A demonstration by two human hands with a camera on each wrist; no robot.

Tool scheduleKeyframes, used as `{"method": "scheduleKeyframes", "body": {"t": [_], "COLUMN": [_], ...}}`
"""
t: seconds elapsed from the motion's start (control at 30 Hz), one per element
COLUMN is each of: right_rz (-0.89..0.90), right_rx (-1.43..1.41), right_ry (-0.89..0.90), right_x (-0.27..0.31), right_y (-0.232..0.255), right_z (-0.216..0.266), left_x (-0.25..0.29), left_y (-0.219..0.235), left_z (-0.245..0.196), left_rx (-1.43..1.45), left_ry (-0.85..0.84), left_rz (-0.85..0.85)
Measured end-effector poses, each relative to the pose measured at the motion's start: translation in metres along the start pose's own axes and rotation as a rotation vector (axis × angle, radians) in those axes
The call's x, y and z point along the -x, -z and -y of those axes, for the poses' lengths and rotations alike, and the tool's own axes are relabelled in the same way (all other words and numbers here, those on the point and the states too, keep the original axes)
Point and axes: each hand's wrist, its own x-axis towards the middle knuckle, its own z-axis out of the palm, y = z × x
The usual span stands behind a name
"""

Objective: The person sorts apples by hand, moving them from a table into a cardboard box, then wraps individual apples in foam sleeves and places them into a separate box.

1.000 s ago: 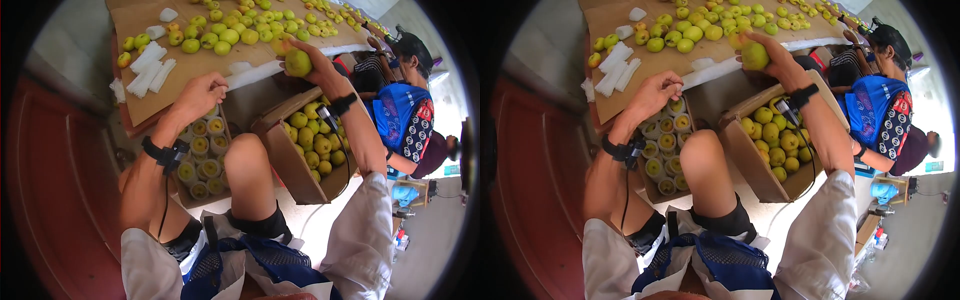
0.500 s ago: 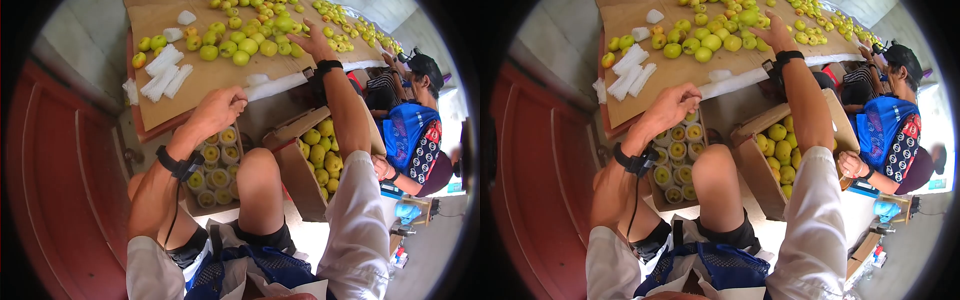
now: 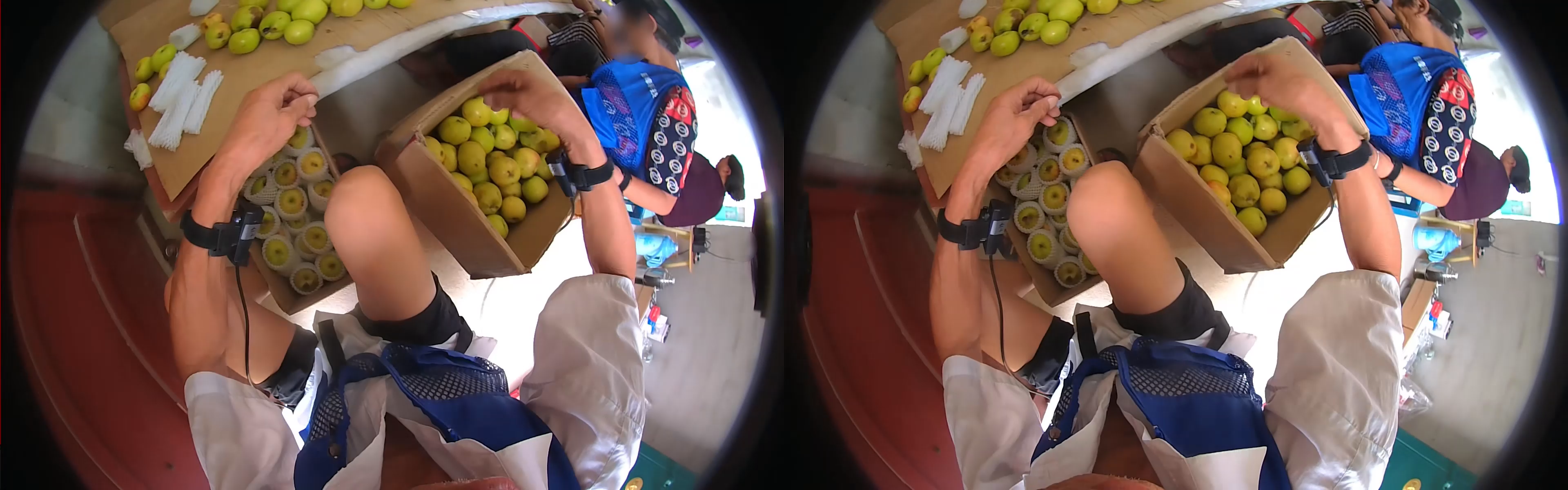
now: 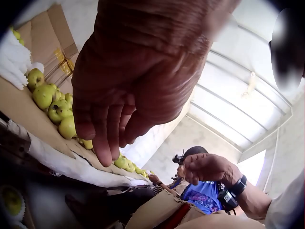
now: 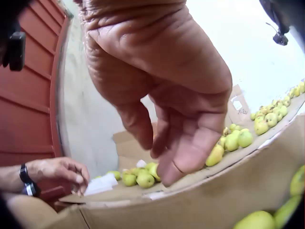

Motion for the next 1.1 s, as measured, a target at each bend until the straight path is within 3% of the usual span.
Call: {"method": "scheduleKeyframes", "body": {"t": [0.07, 0.17, 0.3, 0.4, 0.47, 0.6, 0.7, 0.8, 0.9, 1.0, 1.1], "right_rz": [-0.057, -0.245, -0.288, -0.375, -0.373, -0.291, -0.156, -0.073, -0.110, 0.145, 0.143], "right_rx": [0.279, 0.313, 0.268, 0.569, 0.576, 0.573, 0.357, -0.134, 0.045, -0.085, -0.005], "right_ry": [0.047, 0.037, -0.006, 0.015, -0.003, -0.036, -0.090, -0.126, -0.090, -0.182, -0.114], "right_x": [0.004, -0.015, -0.029, -0.034, -0.037, -0.032, -0.025, -0.016, -0.007, -0.002, -0.005], "right_y": [-0.025, -0.053, -0.070, -0.083, -0.082, -0.073, -0.056, -0.050, -0.045, -0.045, -0.045], "right_z": [-0.033, -0.073, -0.080, -0.083, -0.081, -0.074, -0.069, -0.067, -0.056, -0.032, -0.044], "left_x": [0.000, 0.001, 0.002, 0.001, 0.001, -0.001, -0.001, -0.002, -0.003, -0.004, -0.003], "left_y": [-0.001, 0.000, 0.000, 0.001, 0.003, 0.002, 0.002, 0.001, -0.001, -0.001, 0.000], "left_z": [0.002, 0.002, 0.002, 0.004, 0.003, 0.005, 0.004, 0.005, 0.005, 0.005, 0.004], "left_rx": [-0.007, -0.023, 0.003, -0.019, -0.051, -0.078, -0.082, -0.073, -0.058, -0.063, -0.071], "left_ry": [-0.002, 0.004, -0.002, 0.011, 0.027, 0.033, 0.035, 0.038, 0.042, 0.046, 0.050], "left_rz": [0.017, 0.033, -0.003, 0.017, 0.029, 0.035, 0.038, 0.035, 0.043, 0.058, 0.063]}}
